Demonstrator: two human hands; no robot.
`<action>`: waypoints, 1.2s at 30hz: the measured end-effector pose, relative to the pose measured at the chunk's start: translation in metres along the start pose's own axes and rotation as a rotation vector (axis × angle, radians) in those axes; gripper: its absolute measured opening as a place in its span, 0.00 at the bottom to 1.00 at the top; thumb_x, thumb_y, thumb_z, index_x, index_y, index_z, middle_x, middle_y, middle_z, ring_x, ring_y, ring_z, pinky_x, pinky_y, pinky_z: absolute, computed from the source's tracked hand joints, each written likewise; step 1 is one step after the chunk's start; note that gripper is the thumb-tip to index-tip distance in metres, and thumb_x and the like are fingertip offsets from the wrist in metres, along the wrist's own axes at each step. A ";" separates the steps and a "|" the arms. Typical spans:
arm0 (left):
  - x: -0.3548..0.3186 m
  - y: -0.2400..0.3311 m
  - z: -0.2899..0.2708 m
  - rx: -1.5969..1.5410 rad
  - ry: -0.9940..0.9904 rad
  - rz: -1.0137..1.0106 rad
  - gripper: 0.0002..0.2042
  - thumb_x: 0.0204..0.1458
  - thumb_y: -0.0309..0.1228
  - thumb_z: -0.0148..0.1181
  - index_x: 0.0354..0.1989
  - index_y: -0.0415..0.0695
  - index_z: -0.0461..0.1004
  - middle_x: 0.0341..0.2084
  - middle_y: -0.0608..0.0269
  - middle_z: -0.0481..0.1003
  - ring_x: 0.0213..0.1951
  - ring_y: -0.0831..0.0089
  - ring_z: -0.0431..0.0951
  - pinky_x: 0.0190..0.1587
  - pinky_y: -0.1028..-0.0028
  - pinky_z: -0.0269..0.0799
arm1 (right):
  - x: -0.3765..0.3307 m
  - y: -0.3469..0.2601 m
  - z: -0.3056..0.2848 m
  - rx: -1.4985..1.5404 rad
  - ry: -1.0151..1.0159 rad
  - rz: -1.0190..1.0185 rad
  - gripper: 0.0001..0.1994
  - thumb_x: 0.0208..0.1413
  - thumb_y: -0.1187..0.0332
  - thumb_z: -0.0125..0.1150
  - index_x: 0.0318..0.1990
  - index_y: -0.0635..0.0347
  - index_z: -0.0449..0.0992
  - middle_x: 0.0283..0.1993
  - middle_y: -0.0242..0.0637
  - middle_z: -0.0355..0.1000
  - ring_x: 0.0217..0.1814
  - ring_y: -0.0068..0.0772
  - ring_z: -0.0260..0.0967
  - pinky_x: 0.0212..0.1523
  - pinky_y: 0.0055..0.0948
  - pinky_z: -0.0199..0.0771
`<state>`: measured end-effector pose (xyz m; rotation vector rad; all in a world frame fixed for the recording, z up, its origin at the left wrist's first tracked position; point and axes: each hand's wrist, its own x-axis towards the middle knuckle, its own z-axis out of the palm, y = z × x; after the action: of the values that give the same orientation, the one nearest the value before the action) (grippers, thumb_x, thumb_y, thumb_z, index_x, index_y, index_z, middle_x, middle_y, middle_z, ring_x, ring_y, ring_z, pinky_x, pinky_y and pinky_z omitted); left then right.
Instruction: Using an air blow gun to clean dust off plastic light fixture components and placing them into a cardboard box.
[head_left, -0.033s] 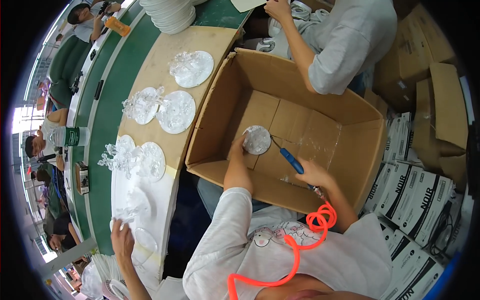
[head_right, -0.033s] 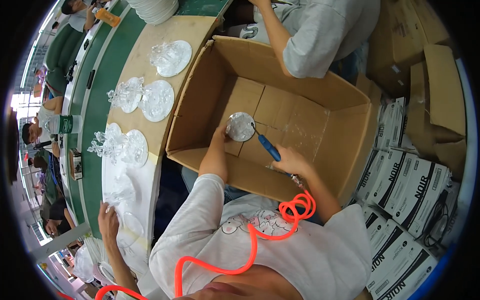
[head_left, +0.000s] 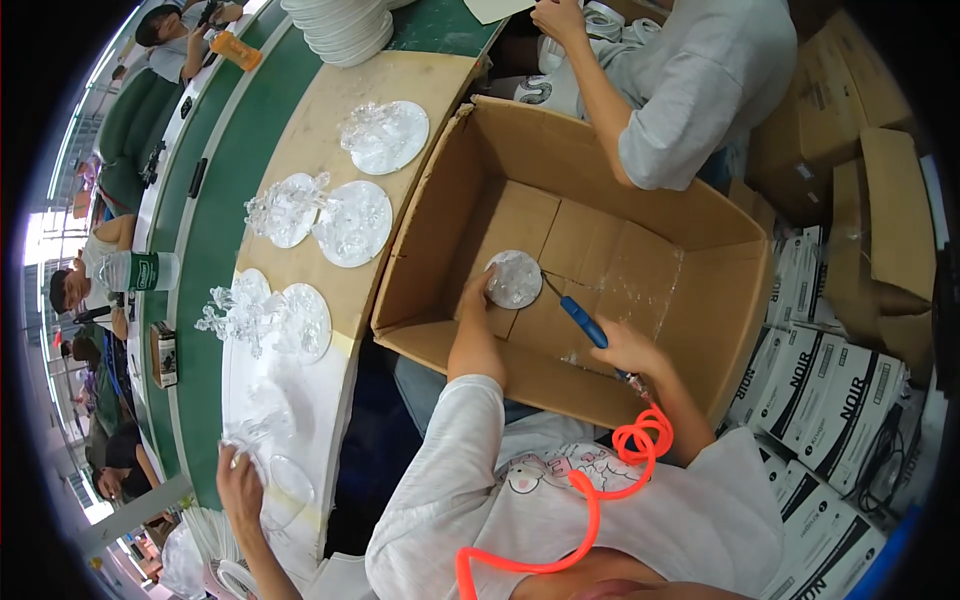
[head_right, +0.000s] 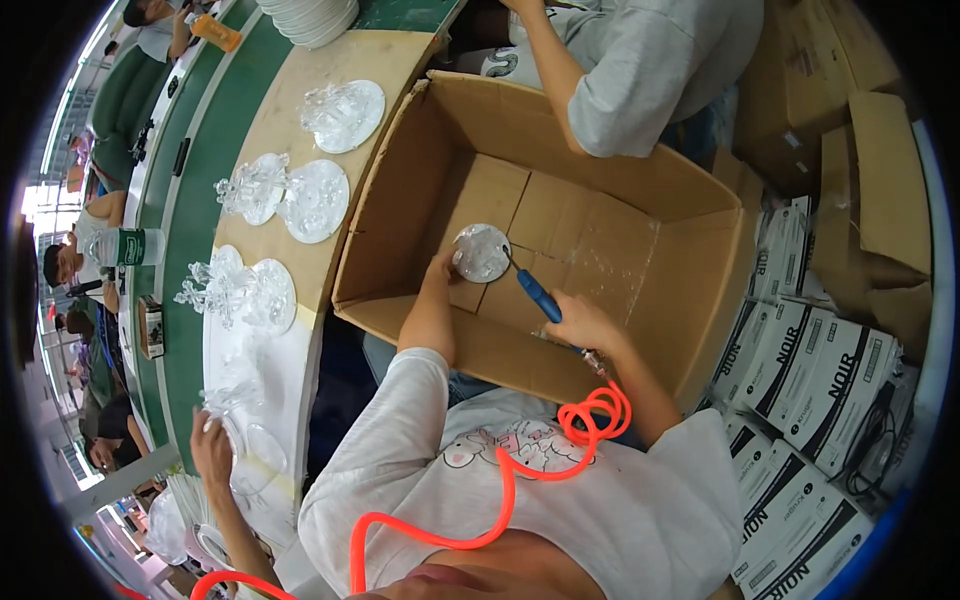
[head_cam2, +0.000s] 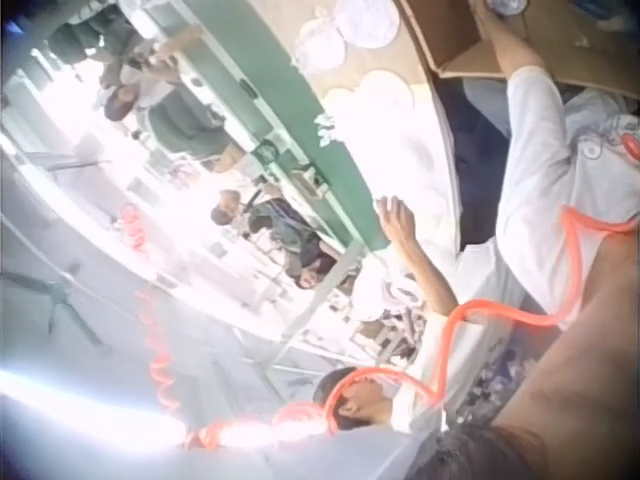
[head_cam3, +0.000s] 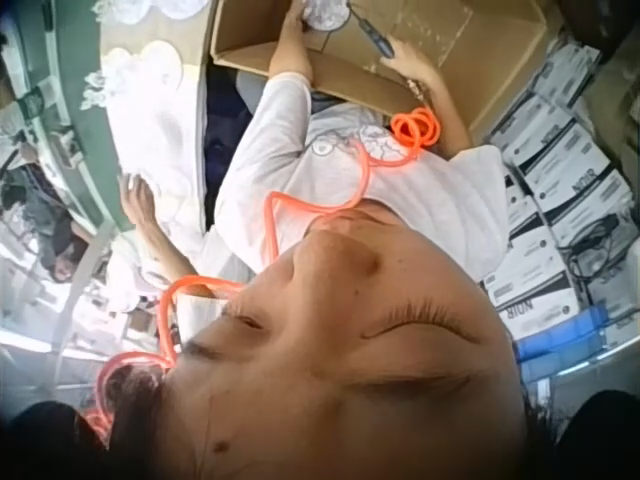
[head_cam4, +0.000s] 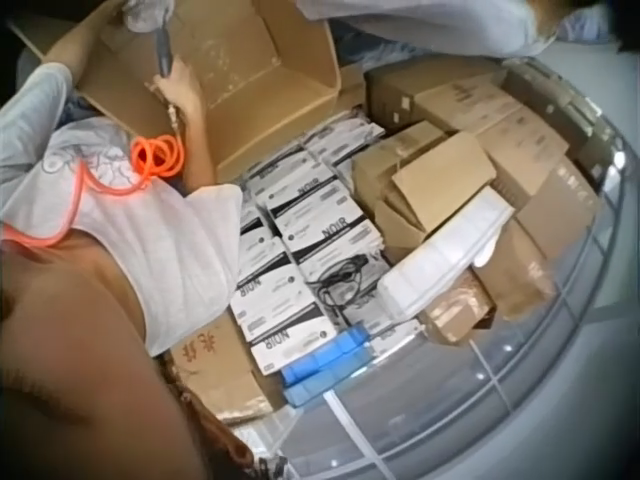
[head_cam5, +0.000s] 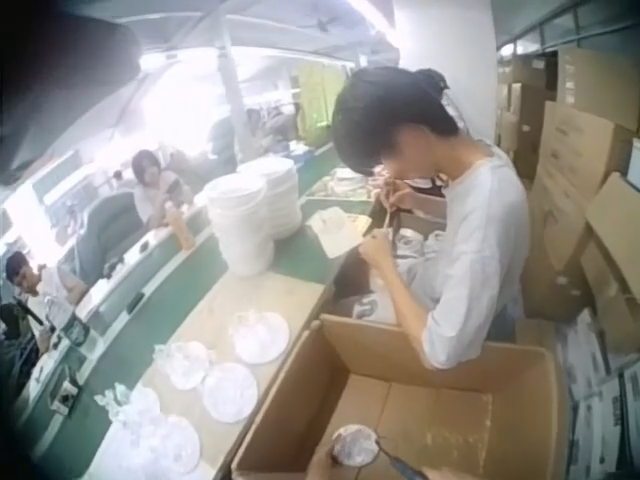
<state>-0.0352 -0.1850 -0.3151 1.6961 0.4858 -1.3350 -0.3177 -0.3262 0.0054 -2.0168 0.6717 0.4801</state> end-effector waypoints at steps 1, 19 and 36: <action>-0.004 0.004 -0.017 -0.036 0.000 -0.010 0.30 0.43 0.52 0.60 0.49 0.44 0.67 0.52 0.58 0.65 0.51 0.63 0.67 0.51 0.63 0.64 | 0.002 -0.008 0.000 -0.006 -0.012 -0.034 0.19 0.38 0.61 0.55 0.36 0.64 0.66 0.25 0.55 0.68 0.29 0.56 0.68 0.32 0.46 0.66; -0.086 0.055 0.080 -0.443 -0.354 0.512 0.14 0.57 0.40 0.43 0.47 0.46 0.60 0.44 0.59 0.68 0.47 0.66 0.69 0.48 0.63 0.68 | -0.015 0.007 -0.001 0.076 -0.109 -0.079 0.18 0.39 0.62 0.56 0.36 0.64 0.65 0.27 0.53 0.68 0.31 0.55 0.67 0.33 0.45 0.65; -0.091 0.051 0.062 -0.643 -0.458 0.313 0.38 0.49 0.63 0.32 0.57 0.41 0.57 0.55 0.55 0.60 0.56 0.61 0.61 0.58 0.60 0.56 | -0.019 0.004 0.001 0.100 -0.021 -0.160 0.18 0.40 0.61 0.56 0.38 0.62 0.65 0.26 0.51 0.68 0.30 0.55 0.67 0.31 0.43 0.65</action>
<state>-0.0629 -0.2428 -0.2122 0.8634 0.3136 -1.1255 -0.3349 -0.3222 0.0137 -1.9504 0.5067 0.3656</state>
